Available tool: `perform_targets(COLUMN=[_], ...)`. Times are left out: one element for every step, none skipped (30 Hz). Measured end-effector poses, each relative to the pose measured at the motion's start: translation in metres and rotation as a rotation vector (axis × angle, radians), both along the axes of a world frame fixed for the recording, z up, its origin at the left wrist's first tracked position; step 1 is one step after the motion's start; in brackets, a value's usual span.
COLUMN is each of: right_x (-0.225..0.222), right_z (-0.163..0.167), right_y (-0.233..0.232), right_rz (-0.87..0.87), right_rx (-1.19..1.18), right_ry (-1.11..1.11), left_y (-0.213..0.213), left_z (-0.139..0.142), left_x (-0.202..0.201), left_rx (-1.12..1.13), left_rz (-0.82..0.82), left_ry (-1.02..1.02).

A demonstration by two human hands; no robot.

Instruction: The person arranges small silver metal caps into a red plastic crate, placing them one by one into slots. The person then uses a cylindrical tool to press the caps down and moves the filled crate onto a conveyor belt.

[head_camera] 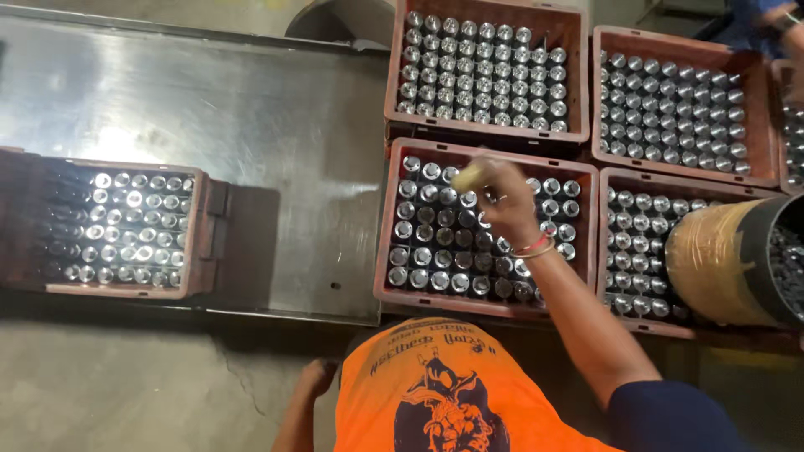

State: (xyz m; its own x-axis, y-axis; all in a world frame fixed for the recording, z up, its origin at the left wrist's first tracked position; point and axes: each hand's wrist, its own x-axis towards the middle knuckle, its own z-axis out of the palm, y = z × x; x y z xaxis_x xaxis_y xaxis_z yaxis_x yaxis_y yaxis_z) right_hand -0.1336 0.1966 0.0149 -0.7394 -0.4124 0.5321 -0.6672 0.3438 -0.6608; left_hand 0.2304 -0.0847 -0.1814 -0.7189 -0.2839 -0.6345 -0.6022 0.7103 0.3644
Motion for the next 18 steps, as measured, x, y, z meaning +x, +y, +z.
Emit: perform_targets(right_x=[-0.002, -0.005, -0.009, -0.011, -0.014, -0.014, -0.016, -0.017, -0.015, -0.013, -0.013, -0.012, -0.013, -0.012, -0.012, -0.006, 0.001, 0.006], right_z=[0.002, 0.003, 0.002, 0.001, 0.001, 0.0, -0.001, -0.002, -0.002, -0.001, -0.001, 0.0, 0.001, 0.002, 0.003, 0.003, 0.002, 0.001], right_y=[0.001, -0.002, -0.007, -0.009, -0.01, -0.009, -0.008, -0.005, 0.001, 0.007, 0.012, 0.016, 0.02, 0.024, 0.027, 0.03, 0.031, 0.03], right_rz=[0.004, 0.038, 0.076, 0.114, 0.091, 0.064, 0.04, -0.016, -0.072, -0.125, -0.113, -0.105, -0.1, -0.097, -0.087, -0.082, -0.012, 0.056], right_rx=[-0.183, -0.132, -0.085, -0.046, -0.004, 0.04, 0.084, -0.054, -0.185, -0.313, -0.138, 0.031, 0.191, 0.113, 0.04, -0.022, -0.02, -0.024], right_ry=[0.06, -0.051, -0.153, -0.239, -0.161, -0.099, -0.029, -0.015, -0.009, -0.002, -0.005, -0.009, 0.001, 0.035, 0.062, 0.066, 0.013, -0.028], left_y=[0.004, 0.007, 0.011, 0.012, 0.013, 0.014, 0.013, 0.011, 0.01, 0.009, 0.008, 0.008, 0.008, 0.008, 0.008, 0.008, 0.009, 0.009], left_z=[0.001, 0.001, 0.002, 0.003, 0.004, 0.005, 0.006, 0.007, 0.007, 0.007, 0.007, 0.006, 0.005, 0.004, 0.002, 0.002, 0.001, 0.0], left_x=[0.005, 0.009, 0.014, 0.016, 0.014, 0.017, 0.015, 0.013, 0.011, 0.008, 0.008, 0.009, 0.008, 0.006, 0.004, 0.006, 0.008, 0.009], left_rx=[0.008, 0.02, 0.047, 0.065, 0.08, 0.074, 0.068, 0.064, 0.052, 0.043, 0.032, 0.04, 0.041, 0.042, 0.028, 0.021, 0.016, 0.011], left_rz=[-0.006, -0.015, 0.022, 0.055, 0.085, 0.032, -0.018, -0.063, 0.046, 0.157, 0.27, 0.223, 0.173, 0.129, 0.128, 0.122, 0.113, 0.129], left_ry=[-0.002, -0.011, -0.033, -0.04, -0.044, -0.054, -0.055, -0.05, -0.033, -0.021, -0.015, -0.027, -0.024, -0.014, 0.02, 0.031, 0.039, 0.017])
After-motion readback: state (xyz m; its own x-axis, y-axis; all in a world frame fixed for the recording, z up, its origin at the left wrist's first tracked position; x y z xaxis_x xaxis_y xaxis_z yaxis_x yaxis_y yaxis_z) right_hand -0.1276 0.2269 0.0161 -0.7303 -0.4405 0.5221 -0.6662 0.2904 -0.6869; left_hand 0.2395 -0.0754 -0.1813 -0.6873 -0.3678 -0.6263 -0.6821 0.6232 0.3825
